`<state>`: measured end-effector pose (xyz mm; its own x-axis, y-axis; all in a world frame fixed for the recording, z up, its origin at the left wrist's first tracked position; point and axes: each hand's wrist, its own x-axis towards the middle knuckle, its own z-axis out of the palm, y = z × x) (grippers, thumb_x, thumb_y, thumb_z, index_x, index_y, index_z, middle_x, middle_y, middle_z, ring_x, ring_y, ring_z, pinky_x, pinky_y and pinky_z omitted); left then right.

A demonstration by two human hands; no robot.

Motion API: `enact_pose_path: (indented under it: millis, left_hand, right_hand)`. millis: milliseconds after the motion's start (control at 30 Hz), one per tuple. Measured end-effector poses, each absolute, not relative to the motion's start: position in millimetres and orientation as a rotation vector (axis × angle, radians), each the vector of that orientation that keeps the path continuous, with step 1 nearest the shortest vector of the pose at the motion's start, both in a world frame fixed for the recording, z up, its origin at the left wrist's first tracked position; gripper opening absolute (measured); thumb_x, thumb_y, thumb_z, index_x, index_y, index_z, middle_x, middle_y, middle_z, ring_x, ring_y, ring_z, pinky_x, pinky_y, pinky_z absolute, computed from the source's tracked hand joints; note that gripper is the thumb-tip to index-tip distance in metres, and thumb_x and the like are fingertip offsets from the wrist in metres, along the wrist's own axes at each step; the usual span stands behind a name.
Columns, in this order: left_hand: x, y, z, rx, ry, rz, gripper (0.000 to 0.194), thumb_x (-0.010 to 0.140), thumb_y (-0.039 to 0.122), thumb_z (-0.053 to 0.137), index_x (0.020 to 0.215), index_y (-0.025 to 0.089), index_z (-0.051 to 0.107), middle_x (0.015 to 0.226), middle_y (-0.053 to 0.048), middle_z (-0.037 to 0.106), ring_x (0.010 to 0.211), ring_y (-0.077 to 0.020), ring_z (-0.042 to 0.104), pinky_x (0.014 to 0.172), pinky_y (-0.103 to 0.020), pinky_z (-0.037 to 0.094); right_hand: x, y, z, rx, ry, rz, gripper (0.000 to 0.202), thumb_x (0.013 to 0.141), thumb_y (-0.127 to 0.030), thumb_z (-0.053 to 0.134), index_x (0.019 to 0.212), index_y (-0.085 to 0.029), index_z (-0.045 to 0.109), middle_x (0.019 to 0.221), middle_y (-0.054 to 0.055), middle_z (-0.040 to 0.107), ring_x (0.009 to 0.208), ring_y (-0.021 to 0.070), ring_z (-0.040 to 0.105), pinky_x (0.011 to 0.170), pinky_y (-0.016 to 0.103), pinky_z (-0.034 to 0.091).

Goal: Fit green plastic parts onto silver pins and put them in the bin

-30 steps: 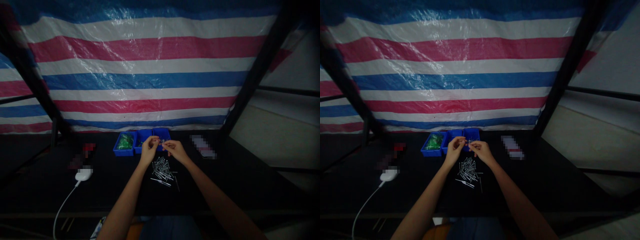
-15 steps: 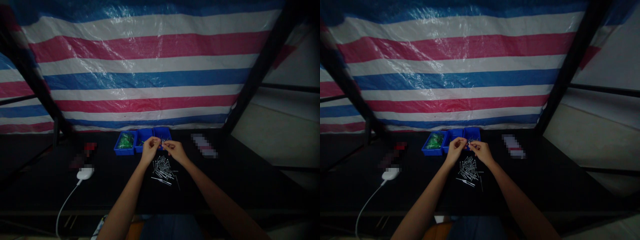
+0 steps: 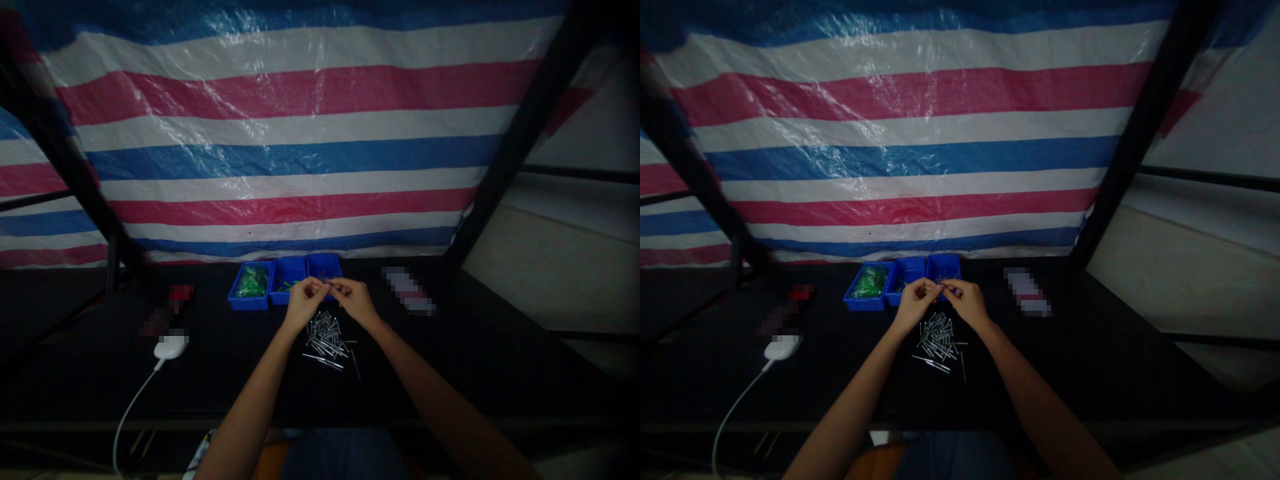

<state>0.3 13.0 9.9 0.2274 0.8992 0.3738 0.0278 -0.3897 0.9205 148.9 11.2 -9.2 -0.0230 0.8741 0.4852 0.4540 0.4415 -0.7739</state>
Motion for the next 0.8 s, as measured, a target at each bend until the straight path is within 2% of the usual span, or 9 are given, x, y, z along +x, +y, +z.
enact_pose_path:
  millis: [333,500,800]
  left_hand:
    - [1.6,13.8,4.4,1.720,0.892,1.157,0.032,0.073,0.043,0.058,0.074,0.011,0.064,0.064,-0.004,0.062,0.055,-0.0115,0.054,0.054,-0.022,0.044]
    - [3.0,14.3,1.9,1.692,0.867,1.132,0.030,0.073,0.040,0.059,0.079,0.011,0.063,0.064,-0.004,0.062,0.055,-0.0112,0.054,0.054,-0.022,0.044]
    - [2.2,14.8,2.2,1.657,0.860,1.145,0.032,0.071,0.041,0.060,0.080,0.011,0.062,0.063,-0.003,0.061,0.054,-0.0099,0.054,0.053,-0.022,0.044]
  right_hand:
    - [152.1,10.7,2.1,-0.958,-1.554,0.649,0.028,0.077,-0.038,0.053,0.094,-0.020,0.066,0.086,0.006,0.060,0.059,0.0123,0.052,0.049,0.023,0.043]
    - [150.3,5.8,8.5,-0.861,-1.555,0.717,0.025,0.078,-0.037,0.054,0.091,-0.021,0.068,0.085,0.005,0.055,0.065,0.0137,0.053,0.047,0.023,0.041]
    - [147.6,2.6,11.8,-0.846,-1.561,0.662,0.023,0.074,-0.038,0.059,0.087,-0.021,0.069,0.081,0.005,0.057,0.071,0.0158,0.054,0.054,0.025,0.042]
